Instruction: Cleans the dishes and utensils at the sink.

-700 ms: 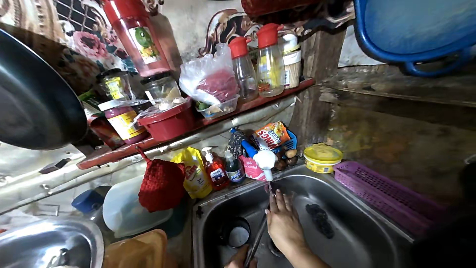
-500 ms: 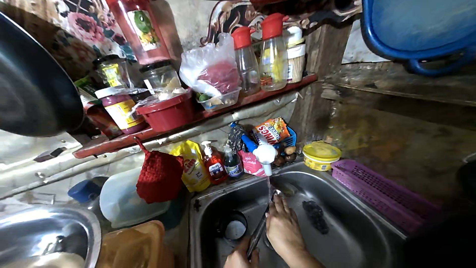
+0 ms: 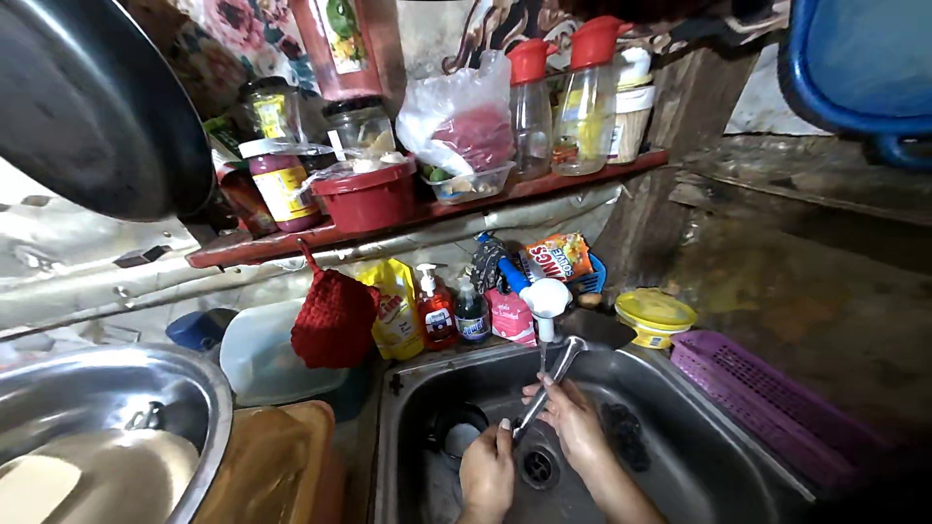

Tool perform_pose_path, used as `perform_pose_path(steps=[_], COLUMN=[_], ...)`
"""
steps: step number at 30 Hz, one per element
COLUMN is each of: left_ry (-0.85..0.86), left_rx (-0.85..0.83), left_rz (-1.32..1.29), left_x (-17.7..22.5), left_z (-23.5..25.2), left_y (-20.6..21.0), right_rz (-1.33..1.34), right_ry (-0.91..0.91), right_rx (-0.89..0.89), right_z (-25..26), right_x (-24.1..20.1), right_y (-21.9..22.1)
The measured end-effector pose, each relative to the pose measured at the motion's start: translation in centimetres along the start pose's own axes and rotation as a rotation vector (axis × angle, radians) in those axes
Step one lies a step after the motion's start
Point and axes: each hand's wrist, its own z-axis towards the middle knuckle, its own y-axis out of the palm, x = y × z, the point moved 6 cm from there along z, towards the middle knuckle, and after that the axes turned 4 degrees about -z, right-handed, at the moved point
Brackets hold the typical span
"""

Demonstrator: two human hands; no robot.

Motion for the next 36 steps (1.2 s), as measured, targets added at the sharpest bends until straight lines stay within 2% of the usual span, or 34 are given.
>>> perform_pose_path(steps=[2, 6, 9, 12, 14, 17, 20, 23, 25, 27, 29, 31, 34, 36], left_ry=[-0.026, -0.098, -0.196, -0.248, -0.225, -0.194, -0.168, -0.099, -0.02, 0.156, 0.365, 0.417, 0.236, 0.076], left_rx=[-0.029, -0.127, -0.242, -0.271, -0.243, -0.159, -0.032, 0.009, 0.019, 0.002, -0.052, -0.14, -0.216, -0.261], left_rz=[-0.032, -0.279, -0.39, -0.369, -0.31, -0.196, -0.199, -0.231, -0.277, -0.307, -0.157, 0.067, 0.301, 0.371], left_x=[-0.4, -1.3, -0.3, 1.4, 2.3, 3.5, 4.8, 6.8, 7.3, 7.1, 6.2, 4.5, 1.7, 2.4], left_z=[1.3, 3.7, 4.1, 4.5, 5.0, 5.9, 6.1, 6.6, 6.8, 6.6, 6.2, 5.8, 6.2, 6.8], left_y=[1.0, 3.6, 5.4, 6.5, 6.8, 7.0, 7.4, 7.7, 7.8, 7.9, 8.4, 8.3, 7.8, 7.4], right_rz=[0.142, 0.316, 0.324, 0.286, 0.272, 0.193, -0.046, -0.11, -0.112, -0.097, -0.062, -0.018, 0.037, 0.042], right_ry=[0.067, 0.119, 0.134, 0.165, 0.12, -0.059, -0.264, -0.342, -0.354, -0.377, -0.411, -0.432, -0.476, -0.481], right_rx=[-0.038, -0.031, 0.058, 0.086, 0.074, 0.101, 0.084, 0.02, 0.018, 0.053, 0.125, 0.175, 0.192, 0.188], right_z=[0.7, 2.0, 3.2, 3.7, 3.9, 4.4, 4.0, 4.4, 4.6, 4.4, 4.3, 4.6, 5.0, 5.0], right_x=[0.0, -0.1, 0.8, 1.4, 1.0, 0.3, -0.8, -1.2, -1.7, -2.3, -2.8, -3.1, -3.4, -3.1], right_y=[0.9, 2.0, 2.0, 1.5, 1.0, 0.4, 0.3, 0.1, -0.4, -0.8, -1.6, -2.4, -3.0, -2.7])
